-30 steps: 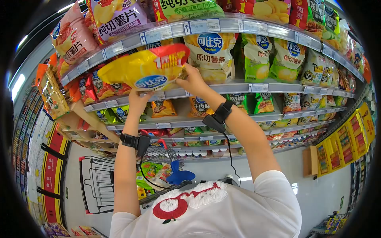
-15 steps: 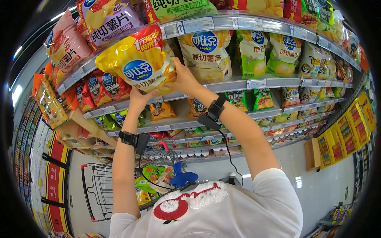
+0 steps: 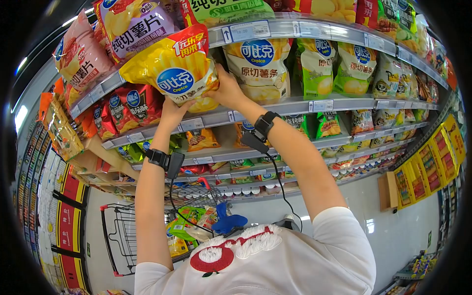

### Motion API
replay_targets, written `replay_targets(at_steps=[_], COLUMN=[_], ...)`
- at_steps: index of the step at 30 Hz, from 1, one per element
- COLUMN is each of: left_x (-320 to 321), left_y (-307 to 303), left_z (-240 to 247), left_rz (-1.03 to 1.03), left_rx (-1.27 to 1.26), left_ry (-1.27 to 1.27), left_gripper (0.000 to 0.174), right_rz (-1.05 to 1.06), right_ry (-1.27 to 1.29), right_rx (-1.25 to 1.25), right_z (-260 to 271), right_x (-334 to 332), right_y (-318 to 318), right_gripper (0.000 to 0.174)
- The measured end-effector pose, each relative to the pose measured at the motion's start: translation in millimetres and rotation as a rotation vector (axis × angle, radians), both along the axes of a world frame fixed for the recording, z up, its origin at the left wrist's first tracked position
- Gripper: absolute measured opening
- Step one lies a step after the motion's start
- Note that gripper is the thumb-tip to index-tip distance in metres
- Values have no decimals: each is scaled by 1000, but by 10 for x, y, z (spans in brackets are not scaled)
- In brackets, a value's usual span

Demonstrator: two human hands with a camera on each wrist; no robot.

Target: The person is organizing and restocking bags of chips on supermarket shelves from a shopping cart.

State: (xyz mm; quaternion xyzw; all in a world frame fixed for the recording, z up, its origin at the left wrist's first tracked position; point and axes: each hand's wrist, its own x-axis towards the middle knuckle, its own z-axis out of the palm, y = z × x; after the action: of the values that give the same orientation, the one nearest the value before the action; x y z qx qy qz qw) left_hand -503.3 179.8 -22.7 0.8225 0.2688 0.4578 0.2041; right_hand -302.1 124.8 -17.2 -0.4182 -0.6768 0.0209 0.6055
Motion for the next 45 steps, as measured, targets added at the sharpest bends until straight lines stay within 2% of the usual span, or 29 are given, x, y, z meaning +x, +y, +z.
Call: replay_targets(at_steps=[5, 8, 10, 13, 19, 22, 25, 28, 31, 34, 37, 38, 41, 45], left_x=[24, 25, 8, -66, -217, -184, -164, -120, -60, -9, 30, 34, 28, -22], left_y=[165, 170, 74, -39, -55, -228, -543, -694, -734, -691, -690, -708, -741, -752], left_z=[-47, -86, -73, 5, 6, 175, 518, 801, 890, 815, 796, 785, 757, 740], left_rz=[25, -8, 14, 86, 140, 200, 454, 501, 577, 509, 484, 473, 447, 421], left_rx=[-68, -41, -139, -85, -37, 310, 719, 936, 940, 842, 837, 849, 879, 871], left_ry=[-1, -31, 12, 133, 94, -127, -228, -92, 162, 192, 161, 176, 210, 223], left_gripper=[36, 37, 38, 48, 79, 84, 87, 86, 81, 76, 74, 72, 65, 55], right_rz=[39, 4, 45, 95, -34, -77, -104, -134, -163, -261, -354, -408, -545, -467], right_ry=[7, -32, -3, 18, -115, -145, -199, -122, -104, -221, -415, -416, -570, -556], right_rx=[19, 22, 14, -58, -103, -142, -156, -266, 187, 555, 645, 620, 551, 507], right_z=[-21, -35, -97, -134, -162, -150, -134, -6, 114, 364, 692, 748, 791, 662], right_x=[-12, -9, -17, 0, 29, 39, 77, 49, 38, -39, -132, -193, -227, -234], right_y=[56, 68, 35, 4, -37, -67, -82, -230, -364, -621, -801, -841, -823, -714], right_gripper=[67, 65, 66, 68, 78, 81, 79, 78, 80, 75, 62, 49, 46, 41])
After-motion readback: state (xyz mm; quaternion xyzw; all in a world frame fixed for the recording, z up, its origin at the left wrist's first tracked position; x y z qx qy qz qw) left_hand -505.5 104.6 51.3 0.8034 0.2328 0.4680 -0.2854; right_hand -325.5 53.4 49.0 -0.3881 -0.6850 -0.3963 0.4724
